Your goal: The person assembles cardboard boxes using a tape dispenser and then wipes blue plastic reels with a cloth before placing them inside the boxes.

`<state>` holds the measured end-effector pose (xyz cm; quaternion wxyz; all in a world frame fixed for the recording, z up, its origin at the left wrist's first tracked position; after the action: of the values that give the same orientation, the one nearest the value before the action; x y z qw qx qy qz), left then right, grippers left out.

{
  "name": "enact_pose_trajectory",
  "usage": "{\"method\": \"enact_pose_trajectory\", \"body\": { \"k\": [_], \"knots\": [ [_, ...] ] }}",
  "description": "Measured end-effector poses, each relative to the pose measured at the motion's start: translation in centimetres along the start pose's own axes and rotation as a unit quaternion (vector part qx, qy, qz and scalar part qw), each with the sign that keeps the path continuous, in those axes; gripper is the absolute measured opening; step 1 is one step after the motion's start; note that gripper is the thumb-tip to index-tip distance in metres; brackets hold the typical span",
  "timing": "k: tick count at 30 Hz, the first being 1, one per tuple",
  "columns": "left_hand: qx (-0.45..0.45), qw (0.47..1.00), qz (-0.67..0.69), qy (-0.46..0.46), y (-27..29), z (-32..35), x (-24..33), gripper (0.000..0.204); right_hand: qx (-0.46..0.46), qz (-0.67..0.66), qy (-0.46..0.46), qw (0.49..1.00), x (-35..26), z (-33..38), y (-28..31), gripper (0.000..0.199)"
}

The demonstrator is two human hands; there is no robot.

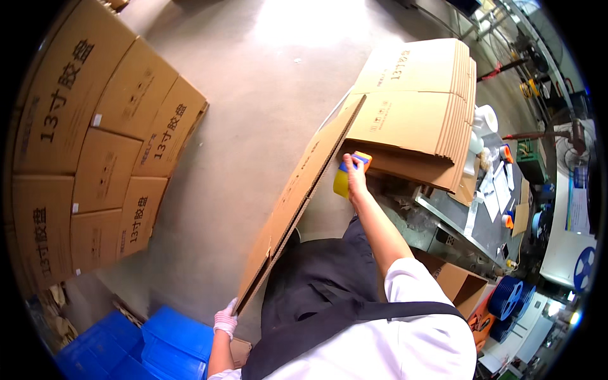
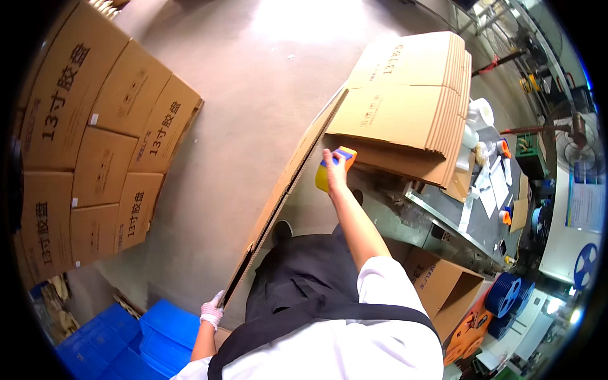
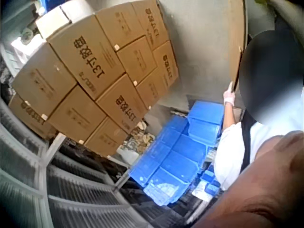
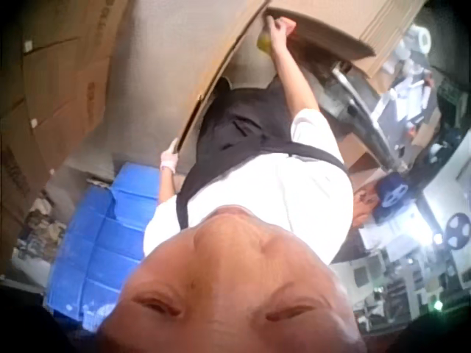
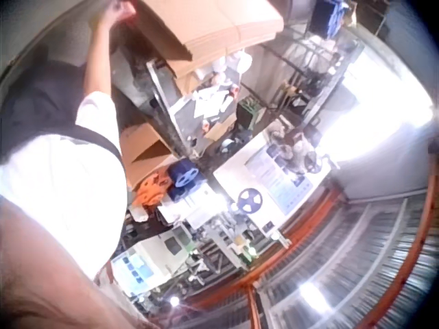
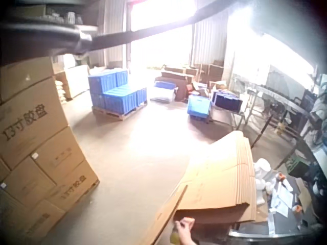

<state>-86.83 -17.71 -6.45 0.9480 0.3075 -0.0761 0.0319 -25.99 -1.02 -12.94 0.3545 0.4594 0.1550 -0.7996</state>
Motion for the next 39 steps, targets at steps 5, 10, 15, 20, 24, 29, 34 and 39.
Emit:
{"method": "enact_pose_trajectory", "body": {
  "k": [5, 10, 15, 20, 24, 29, 34, 39],
  "knots": [
    [0.136, 0.985, 0.101, -0.031, -0.1, 1.0, -1.3, 0.048, -0.045, 0.132, 0.035, 0.99, 0.0, 1.9, -6.3, 0.059],
    [0.147, 0.966, 0.213, 0.006, 0.2, 1.3, -1.1, 0.039, -0.048, -0.172, -0.029, 0.983, 1.9, 1.0, -6.1, 0.054],
    [0.123, 0.98, 0.154, 0.041, -0.9, 1.8, -0.4, 0.038, 0.002, 0.129, 0.113, 0.985, -5.5, 0.6, -5.3, 0.062],
    [0.251, 0.847, 0.466, 0.049, 0.1, -0.5, -7.1, 0.044, -0.055, 0.162, 0.167, 0.971, -5.4, -0.6, -4.0, 0.065],
    [0.22, 0.918, 0.327, 0.046, 3.6, -3.0, -9.1, 0.056, 0.035, 0.349, 0.049, 0.935, -5.5, -0.9, -0.3, 0.087],
    [0.252, 0.94, 0.221, 0.059, 9.4, -4.6, -7.5, 0.056, 0.06, 0.464, 0.098, 0.878, -7.3, 0.0, -0.7, 0.088],
    [0.389, 0.896, 0.199, -0.075, 18.6, -4.9, -5.6, 0.048, 0.028, 0.479, 0.258, 0.839, -6.5, 9.9, 6.0, 0.082],
    [0.241, 0.963, 0.124, 0.011, 25.2, -12.1, 4.2, 0.055, 0.037, 0.532, 0.203, 0.821, -4.8, 19.8, 10.4, 0.086]
  ]
}}
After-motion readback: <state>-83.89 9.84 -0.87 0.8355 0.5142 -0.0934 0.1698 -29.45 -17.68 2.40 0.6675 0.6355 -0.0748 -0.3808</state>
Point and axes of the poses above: each hand's wrist, its own z-axis away from the middle knuckle, its own y-axis out of the back of the hand, x = y × z, the point moved 10 cm from there along -z, towards the middle knuckle, and after that the axes turned 4 degrees about -x, right-handed, at the moved point
